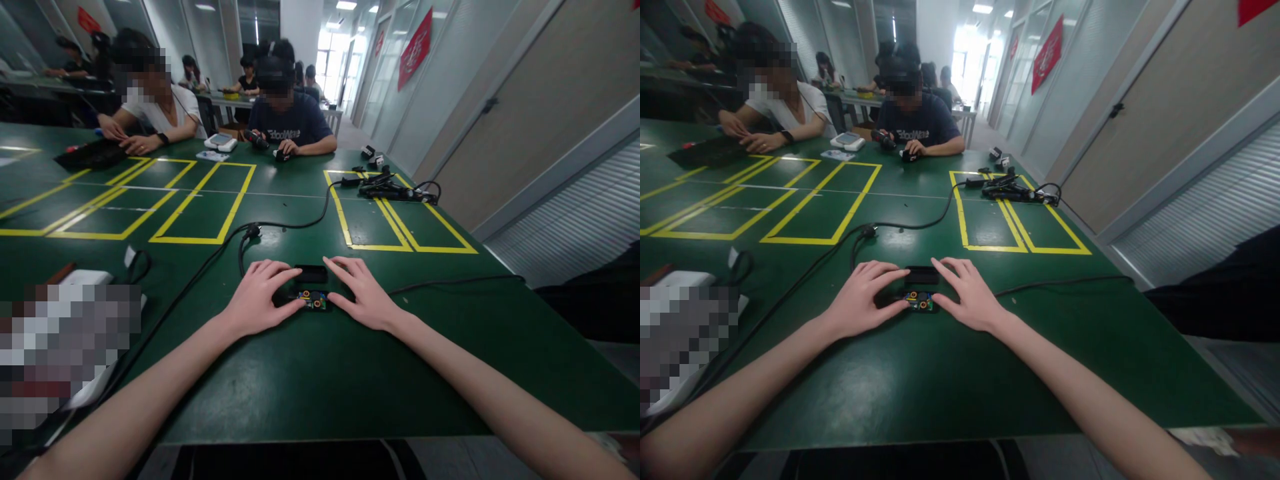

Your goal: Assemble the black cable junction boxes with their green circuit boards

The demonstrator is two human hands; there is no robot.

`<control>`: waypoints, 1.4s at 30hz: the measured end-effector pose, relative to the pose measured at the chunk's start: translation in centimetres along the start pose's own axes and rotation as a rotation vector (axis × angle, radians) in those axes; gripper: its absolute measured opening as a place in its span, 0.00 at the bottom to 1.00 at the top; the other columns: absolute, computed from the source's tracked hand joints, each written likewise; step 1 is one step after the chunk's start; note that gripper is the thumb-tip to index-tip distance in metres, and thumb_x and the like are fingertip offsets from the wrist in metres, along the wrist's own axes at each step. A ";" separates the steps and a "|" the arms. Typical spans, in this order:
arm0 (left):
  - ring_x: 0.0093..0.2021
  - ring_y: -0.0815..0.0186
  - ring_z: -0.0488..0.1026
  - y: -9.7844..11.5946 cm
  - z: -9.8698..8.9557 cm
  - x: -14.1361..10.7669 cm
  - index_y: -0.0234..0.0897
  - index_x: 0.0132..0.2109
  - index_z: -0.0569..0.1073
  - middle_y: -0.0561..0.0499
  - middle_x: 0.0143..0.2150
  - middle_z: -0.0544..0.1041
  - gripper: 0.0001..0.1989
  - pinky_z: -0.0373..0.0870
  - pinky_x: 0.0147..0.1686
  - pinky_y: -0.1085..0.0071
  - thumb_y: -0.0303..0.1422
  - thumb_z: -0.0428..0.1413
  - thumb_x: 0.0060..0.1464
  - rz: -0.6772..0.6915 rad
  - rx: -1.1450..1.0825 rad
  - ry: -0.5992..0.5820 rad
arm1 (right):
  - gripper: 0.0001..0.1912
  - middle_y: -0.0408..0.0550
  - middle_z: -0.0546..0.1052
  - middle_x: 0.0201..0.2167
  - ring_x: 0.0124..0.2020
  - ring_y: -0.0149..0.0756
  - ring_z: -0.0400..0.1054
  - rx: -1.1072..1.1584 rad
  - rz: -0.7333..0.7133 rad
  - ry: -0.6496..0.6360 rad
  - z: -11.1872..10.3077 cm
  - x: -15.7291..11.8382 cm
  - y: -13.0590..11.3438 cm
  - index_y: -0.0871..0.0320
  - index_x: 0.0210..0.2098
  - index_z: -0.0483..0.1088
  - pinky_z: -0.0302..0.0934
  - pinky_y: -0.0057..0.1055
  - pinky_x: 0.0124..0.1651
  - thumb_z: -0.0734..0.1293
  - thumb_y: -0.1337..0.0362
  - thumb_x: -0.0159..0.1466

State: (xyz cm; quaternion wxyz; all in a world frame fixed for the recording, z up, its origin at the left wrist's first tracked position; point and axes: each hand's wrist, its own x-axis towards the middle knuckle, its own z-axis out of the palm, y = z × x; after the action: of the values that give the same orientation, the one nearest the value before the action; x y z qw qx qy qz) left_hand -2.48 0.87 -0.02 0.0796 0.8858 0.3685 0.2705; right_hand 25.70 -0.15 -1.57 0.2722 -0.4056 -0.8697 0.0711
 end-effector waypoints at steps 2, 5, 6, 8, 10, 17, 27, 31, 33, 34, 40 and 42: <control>0.64 0.42 0.69 -0.1 0.4 0.0 0.40 0.66 0.73 0.35 0.67 0.71 0.38 0.63 0.62 0.41 0.53 0.67 0.54 -0.019 0.026 -0.080 | 0.27 0.57 0.70 0.66 0.66 0.55 0.60 -0.041 0.032 -0.056 0.3 0.0 0.1 0.48 0.70 0.65 0.61 0.59 0.64 0.64 0.53 0.73; 0.68 0.40 0.66 -0.2 0.7 0.0 0.42 0.64 0.75 0.34 0.72 0.65 0.37 0.61 0.65 0.39 0.53 0.68 0.52 -0.012 0.049 -0.150 | 0.20 0.56 0.74 0.62 0.64 0.53 0.64 -0.012 0.025 -0.085 0.7 0.0 0.3 0.50 0.62 0.74 0.62 0.59 0.63 0.62 0.57 0.75; 0.67 0.42 0.67 -0.2 0.8 -0.1 0.42 0.62 0.77 0.35 0.71 0.67 0.32 0.61 0.65 0.40 0.51 0.68 0.54 -0.004 0.044 -0.153 | 0.18 0.56 0.76 0.60 0.62 0.52 0.66 0.019 0.026 -0.068 0.8 0.0 0.4 0.51 0.59 0.77 0.64 0.57 0.62 0.62 0.59 0.75; 0.64 0.45 0.71 -0.1 0.8 -0.1 0.42 0.58 0.79 0.37 0.69 0.70 0.25 0.63 0.65 0.43 0.46 0.66 0.58 0.019 0.021 -0.144 | 0.15 0.55 0.79 0.55 0.58 0.48 0.71 0.102 0.040 -0.025 0.8 0.0 0.4 0.52 0.52 0.80 0.67 0.53 0.60 0.62 0.60 0.75; 0.62 0.47 0.73 0.0 0.7 -0.1 0.41 0.56 0.80 0.38 0.68 0.72 0.21 0.66 0.64 0.44 0.43 0.66 0.59 0.040 -0.008 -0.135 | 0.13 0.54 0.79 0.53 0.54 0.45 0.74 0.194 0.068 0.013 0.6 0.0 0.3 0.52 0.47 0.82 0.70 0.48 0.57 0.64 0.62 0.74; 0.58 0.50 0.77 0.3 0.6 -0.3 0.41 0.56 0.78 0.39 0.69 0.70 0.20 0.72 0.61 0.49 0.36 0.67 0.57 0.058 -0.114 -0.103 | 0.06 0.51 0.76 0.50 0.45 0.38 0.77 0.548 0.226 0.082 0.4 0.3 -0.4 0.54 0.44 0.76 0.77 0.39 0.49 0.70 0.62 0.68; 0.63 0.51 0.73 0.6 0.3 -0.3 0.50 0.73 0.58 0.43 0.66 0.69 0.43 0.74 0.62 0.54 0.31 0.67 0.54 0.009 -0.240 -0.053 | 0.17 0.49 0.79 0.45 0.44 0.38 0.78 0.705 0.330 0.047 0.8 0.4 -0.4 0.55 0.52 0.76 0.78 0.39 0.51 0.71 0.64 0.64; 0.64 0.52 0.72 0.6 0.3 -0.3 0.50 0.73 0.59 0.44 0.66 0.68 0.43 0.74 0.62 0.55 0.30 0.67 0.54 0.013 -0.252 -0.055 | 0.17 0.50 0.82 0.45 0.46 0.39 0.79 0.720 0.332 0.036 0.5 0.4 -0.5 0.56 0.53 0.75 0.77 0.41 0.53 0.71 0.65 0.64; 0.63 0.52 0.73 0.6 0.3 -0.3 0.51 0.73 0.59 0.44 0.66 0.68 0.43 0.74 0.62 0.54 0.30 0.67 0.54 0.004 -0.256 -0.062 | 0.16 0.50 0.82 0.46 0.46 0.39 0.79 0.707 0.315 0.029 0.3 0.4 -0.6 0.55 0.53 0.76 0.77 0.41 0.53 0.70 0.64 0.65; 0.63 0.52 0.73 0.6 0.3 -0.3 0.51 0.72 0.59 0.44 0.66 0.68 0.42 0.74 0.62 0.54 0.31 0.67 0.54 -0.001 -0.258 -0.066 | 0.16 0.50 0.82 0.46 0.46 0.40 0.79 0.695 0.306 0.024 0.2 0.4 -0.7 0.55 0.53 0.76 0.77 0.41 0.53 0.70 0.63 0.66; 0.62 0.52 0.74 0.5 0.3 -0.4 0.50 0.72 0.61 0.44 0.65 0.69 0.41 0.75 0.60 0.55 0.31 0.66 0.55 0.002 -0.252 -0.070 | 0.15 0.50 0.83 0.45 0.43 0.40 0.80 0.636 0.271 0.031 0.0 0.3 -1.0 0.55 0.53 0.76 0.77 0.40 0.50 0.69 0.61 0.68; 0.62 0.52 0.73 0.5 0.4 -0.4 0.50 0.72 0.60 0.44 0.66 0.68 0.41 0.75 0.60 0.55 0.31 0.65 0.56 0.013 -0.242 -0.068 | 0.14 0.49 0.83 0.43 0.40 0.38 0.80 0.635 0.289 0.066 0.2 0.3 -1.0 0.55 0.51 0.77 0.78 0.37 0.46 0.70 0.61 0.67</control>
State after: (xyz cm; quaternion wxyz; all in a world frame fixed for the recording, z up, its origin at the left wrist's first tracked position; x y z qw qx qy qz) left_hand -2.22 0.22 -0.35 0.1966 0.8808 0.3244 0.2833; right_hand 24.75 -0.58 -1.21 0.4000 -0.4218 -0.7284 0.3627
